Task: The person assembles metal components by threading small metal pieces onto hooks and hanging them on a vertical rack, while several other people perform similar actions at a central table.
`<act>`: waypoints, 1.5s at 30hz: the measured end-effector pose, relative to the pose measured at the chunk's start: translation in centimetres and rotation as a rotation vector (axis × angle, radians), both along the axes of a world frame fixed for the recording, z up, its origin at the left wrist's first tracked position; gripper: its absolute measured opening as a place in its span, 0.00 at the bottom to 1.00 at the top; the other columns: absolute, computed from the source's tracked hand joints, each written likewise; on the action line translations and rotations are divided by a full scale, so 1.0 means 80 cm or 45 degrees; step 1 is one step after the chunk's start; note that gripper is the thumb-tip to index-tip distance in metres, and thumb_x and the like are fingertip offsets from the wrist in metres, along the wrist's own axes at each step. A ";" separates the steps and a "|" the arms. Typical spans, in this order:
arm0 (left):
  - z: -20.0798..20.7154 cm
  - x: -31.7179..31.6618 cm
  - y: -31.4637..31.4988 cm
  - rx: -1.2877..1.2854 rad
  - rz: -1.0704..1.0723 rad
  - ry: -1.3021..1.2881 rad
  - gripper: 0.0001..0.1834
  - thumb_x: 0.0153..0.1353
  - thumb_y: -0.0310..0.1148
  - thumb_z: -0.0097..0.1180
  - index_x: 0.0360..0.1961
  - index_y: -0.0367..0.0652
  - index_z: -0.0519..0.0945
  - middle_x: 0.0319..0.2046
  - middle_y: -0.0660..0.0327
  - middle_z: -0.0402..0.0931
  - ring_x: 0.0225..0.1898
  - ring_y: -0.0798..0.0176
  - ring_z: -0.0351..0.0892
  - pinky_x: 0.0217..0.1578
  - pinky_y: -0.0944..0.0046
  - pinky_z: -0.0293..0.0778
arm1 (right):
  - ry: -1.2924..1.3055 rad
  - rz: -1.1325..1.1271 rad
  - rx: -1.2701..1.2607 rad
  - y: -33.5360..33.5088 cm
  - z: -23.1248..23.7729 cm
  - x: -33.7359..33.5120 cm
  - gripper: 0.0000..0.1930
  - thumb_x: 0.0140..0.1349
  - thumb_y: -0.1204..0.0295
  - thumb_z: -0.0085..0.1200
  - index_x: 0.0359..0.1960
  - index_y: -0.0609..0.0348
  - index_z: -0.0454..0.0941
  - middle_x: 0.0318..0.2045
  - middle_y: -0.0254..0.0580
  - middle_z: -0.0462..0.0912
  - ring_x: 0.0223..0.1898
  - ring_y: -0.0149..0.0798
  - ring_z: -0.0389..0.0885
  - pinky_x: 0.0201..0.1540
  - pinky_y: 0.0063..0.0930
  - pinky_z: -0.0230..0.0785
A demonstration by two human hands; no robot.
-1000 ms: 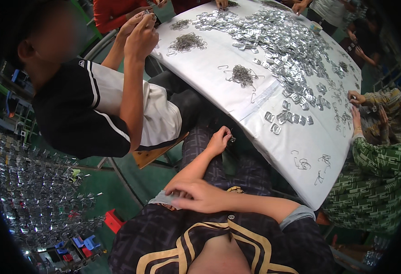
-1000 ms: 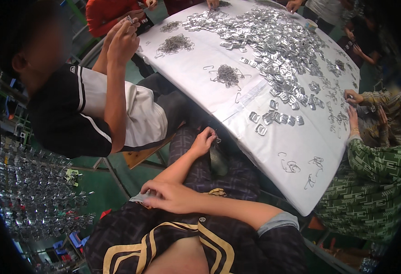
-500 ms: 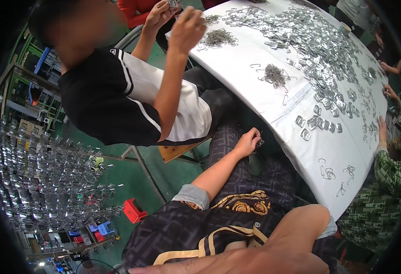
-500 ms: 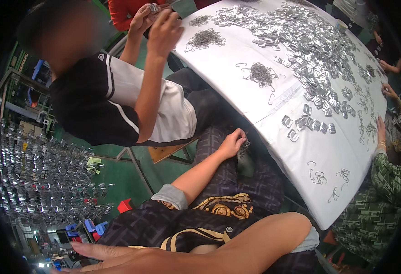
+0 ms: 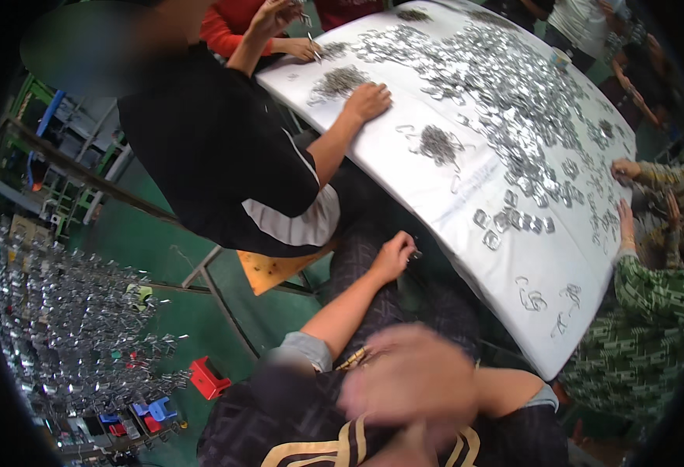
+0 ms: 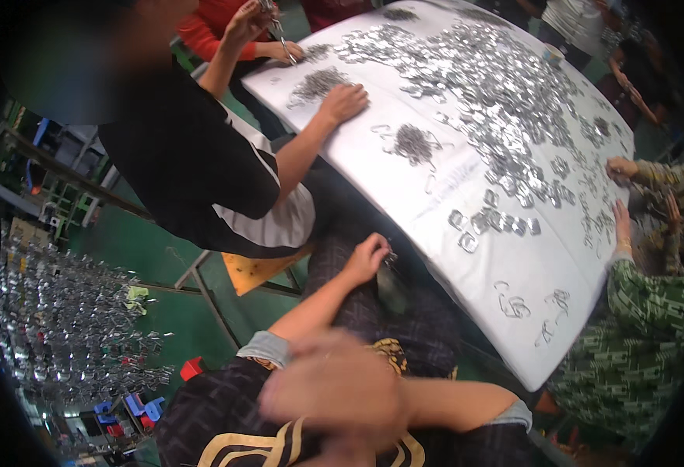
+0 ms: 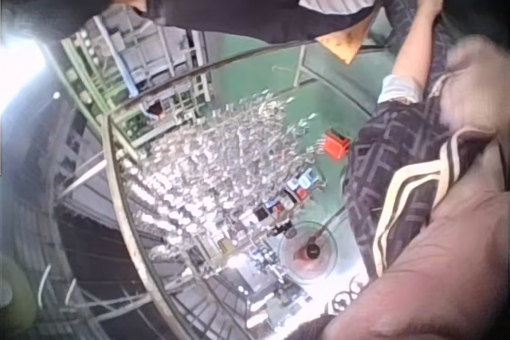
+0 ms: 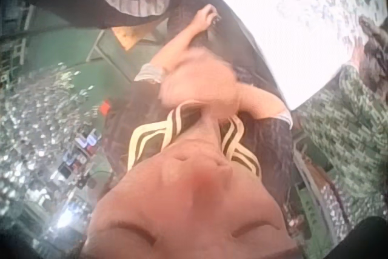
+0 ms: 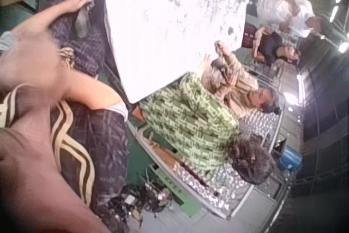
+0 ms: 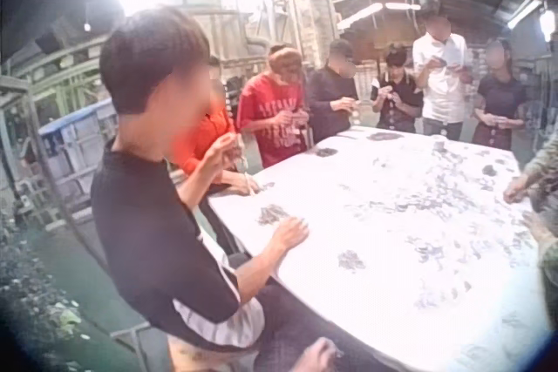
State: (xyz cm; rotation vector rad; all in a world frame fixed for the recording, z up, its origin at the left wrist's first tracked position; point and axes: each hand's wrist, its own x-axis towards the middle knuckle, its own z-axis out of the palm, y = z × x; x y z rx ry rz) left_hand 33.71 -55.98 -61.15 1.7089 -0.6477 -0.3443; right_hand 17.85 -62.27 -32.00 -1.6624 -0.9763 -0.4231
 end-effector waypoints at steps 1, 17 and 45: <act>-0.009 0.000 0.003 -0.026 0.021 0.005 0.02 0.61 0.24 0.50 0.34 0.38 0.70 0.28 0.54 0.77 0.34 0.58 0.80 0.37 0.62 0.73 | 0.068 -0.200 -0.135 -0.016 -0.016 0.004 0.13 0.60 0.70 0.45 0.41 0.62 0.79 0.43 0.42 0.82 0.42 0.46 0.79 0.47 0.40 0.69; 0.010 -0.006 0.006 0.047 -0.062 0.043 0.03 0.61 0.24 0.49 0.35 0.37 0.69 0.33 0.55 0.77 0.38 0.62 0.78 0.43 0.65 0.72 | 0.660 -1.957 -0.758 -0.179 -0.215 0.053 0.17 0.49 0.62 0.65 0.33 0.65 0.81 0.28 0.47 0.75 0.35 0.51 0.76 0.38 0.42 0.68; 0.159 -0.072 0.007 0.027 -0.209 -0.058 0.04 0.58 0.23 0.55 0.34 0.36 0.73 0.29 0.56 0.76 0.31 0.62 0.77 0.33 0.64 0.72 | 0.936 -1.126 0.620 -0.093 -0.194 0.022 0.07 0.53 0.79 0.63 0.33 0.66 0.80 0.27 0.35 0.82 0.30 0.23 0.77 0.34 0.18 0.70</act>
